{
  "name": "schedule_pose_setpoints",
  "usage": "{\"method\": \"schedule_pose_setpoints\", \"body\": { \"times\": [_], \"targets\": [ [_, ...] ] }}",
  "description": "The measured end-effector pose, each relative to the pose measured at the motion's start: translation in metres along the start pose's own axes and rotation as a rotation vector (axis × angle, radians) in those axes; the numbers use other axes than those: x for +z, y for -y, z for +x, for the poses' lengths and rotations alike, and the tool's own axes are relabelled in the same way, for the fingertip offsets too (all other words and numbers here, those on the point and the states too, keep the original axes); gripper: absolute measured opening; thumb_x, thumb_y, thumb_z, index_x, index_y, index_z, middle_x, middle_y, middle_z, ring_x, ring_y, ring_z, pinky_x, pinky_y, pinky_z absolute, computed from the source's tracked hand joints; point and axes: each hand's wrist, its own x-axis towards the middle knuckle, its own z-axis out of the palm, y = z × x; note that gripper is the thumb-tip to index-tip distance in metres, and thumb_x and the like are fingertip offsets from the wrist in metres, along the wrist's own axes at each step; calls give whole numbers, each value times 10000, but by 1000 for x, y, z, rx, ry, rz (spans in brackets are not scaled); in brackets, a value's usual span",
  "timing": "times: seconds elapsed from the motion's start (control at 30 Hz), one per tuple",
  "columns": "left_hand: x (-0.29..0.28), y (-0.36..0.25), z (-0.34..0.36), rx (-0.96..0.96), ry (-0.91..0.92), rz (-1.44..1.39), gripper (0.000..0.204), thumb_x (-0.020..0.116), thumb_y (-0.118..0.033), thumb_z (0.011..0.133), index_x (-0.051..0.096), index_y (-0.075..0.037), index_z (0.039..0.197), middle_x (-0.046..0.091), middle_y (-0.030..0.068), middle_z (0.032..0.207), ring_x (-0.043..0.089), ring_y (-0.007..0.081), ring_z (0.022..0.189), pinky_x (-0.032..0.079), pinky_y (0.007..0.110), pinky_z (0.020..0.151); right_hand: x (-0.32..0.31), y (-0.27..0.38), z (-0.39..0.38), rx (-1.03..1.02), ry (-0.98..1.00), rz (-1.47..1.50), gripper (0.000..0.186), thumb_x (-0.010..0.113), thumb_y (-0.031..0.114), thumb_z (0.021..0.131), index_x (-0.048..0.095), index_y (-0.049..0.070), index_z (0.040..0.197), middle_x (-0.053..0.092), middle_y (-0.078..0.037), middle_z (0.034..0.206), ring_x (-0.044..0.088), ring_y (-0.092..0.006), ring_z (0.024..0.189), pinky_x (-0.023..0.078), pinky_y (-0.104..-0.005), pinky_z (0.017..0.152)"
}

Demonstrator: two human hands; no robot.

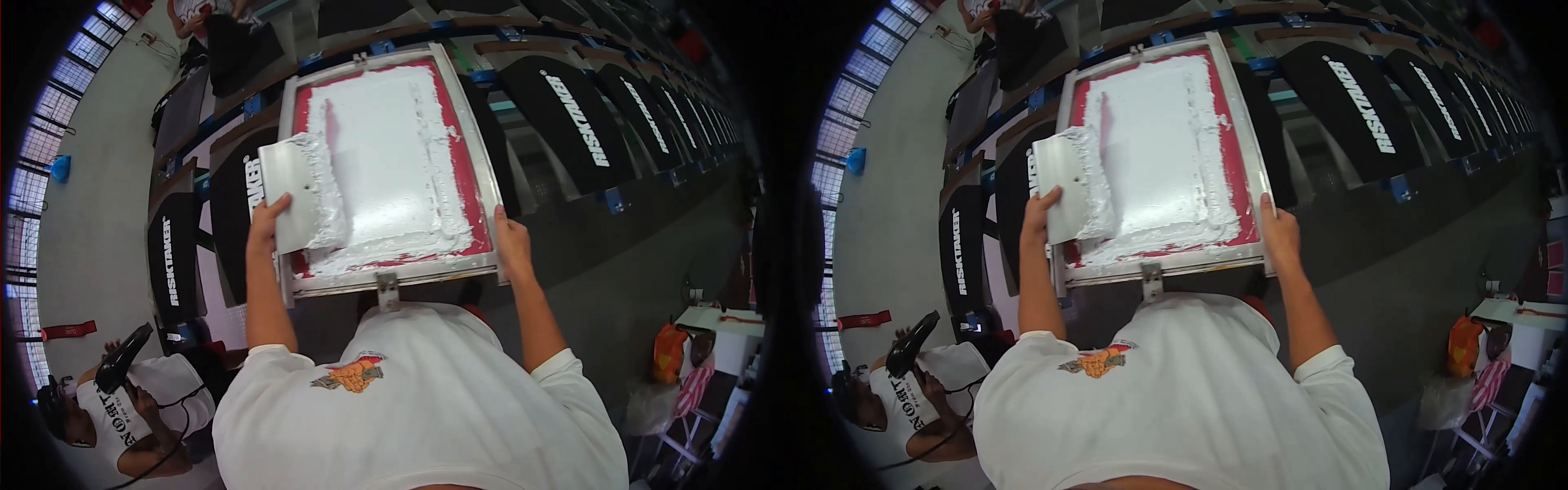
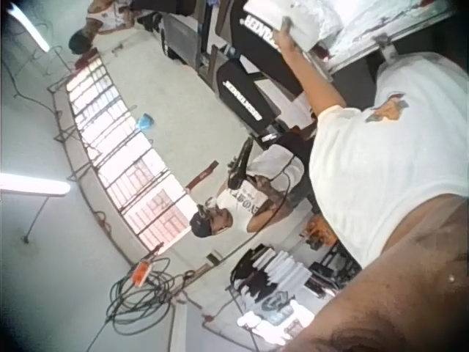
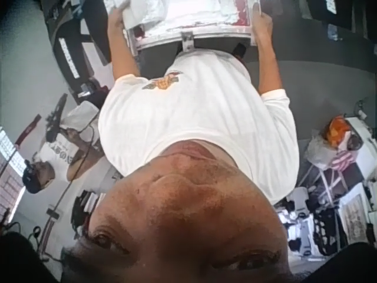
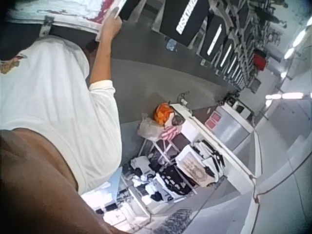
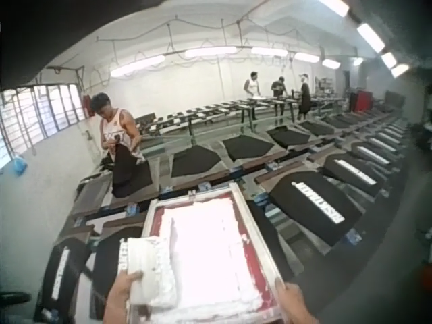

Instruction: The recorder is applying white ink to garments using a manual screen printing press and a squeegee tool.

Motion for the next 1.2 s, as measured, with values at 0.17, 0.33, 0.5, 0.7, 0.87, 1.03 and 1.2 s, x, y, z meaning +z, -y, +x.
{"method": "schedule_pose_setpoints", "body": {
  "times": [0.17, 0.33, 0.5, 0.7, 0.87, 1.03, 1.2],
  "targets": [
    [92, -1, 16, -6, 28, -43, 418, 711, -245, 802, 579, 26, 1092, 653, 115, 934, 652, 221, 763, 534, 357, 693, -75, 7, 69, 58, 60, -57, 728, 484, 613, 855, 645, -91, 949, 645, -260, 962, 621, -362, 944, 455, -400, 824],
    [111, 8, 21, -45, 8, -92, 456, 729, -220, 791, 558, 49, 1116, 648, 129, 970, 651, 227, 796, 532, 357, 722, -82, 0, 106, 33, 54, -54, 740, 491, 624, 844, 644, -85, 987, 636, -267, 995, 606, -357, 989, 450, -392, 853],
    [122, 36, 29, -53, -19, -106, 466, 728, -213, 791, 554, 51, 1134, 649, 124, 986, 653, 229, 803, 530, 354, 726, -76, -20, 140, 17, 108, -137, 738, 495, 624, 840, 628, -73, 1046, 629, -265, 1013, 594, -375, 997, 445, -396, 869],
    [134, 4, 50, -7, -46, 157, 417, 753, -162, 751, 599, 47, 1078, 665, 135, 942, 656, 215, 801, 528, 338, 729, -78, -16, 87, -592, -313, -519, 559, 599, 428, 844, 568, -31, 1162, 513, -261, 1178, 491, -438, 1040, 397, -444, 914],
    [183, -99, 124, 245, 70, 670, 538, 777, -299, 663, 636, 2, 1086, 677, 191, 904, 670, 274, 789, 519, 383, 747, -63, -1, 12, 23, 545, -415, 435, 633, 414, 837, 670, -16, 890, 650, -142, 790, 624, -250, 794, 477, -350, 733],
    [231, -138, 204, 689, 65, 1075, 453, 750, -335, 690, 655, -156, 1095, 676, 139, 970, 663, 278, 854, 505, 389, 790, -11, -54, 1, 306, 914, -93, 517, 664, 301, 854, 537, -70, 1191, 648, -166, 1058, 602, -193, 1002, 476, -289, 850],
    [266, -106, 233, 830, -14, 1401, 346, 659, -235, 768, 599, -201, 1108, 670, 120, 918, 639, 320, 878, 524, 453, 723, -3, -59, -15, 257, 699, -113, 486, 723, 272, 794, 576, -51, 1125, 669, -157, 1015, 644, -183, 893, 498, -277, 762]
  ]
}}
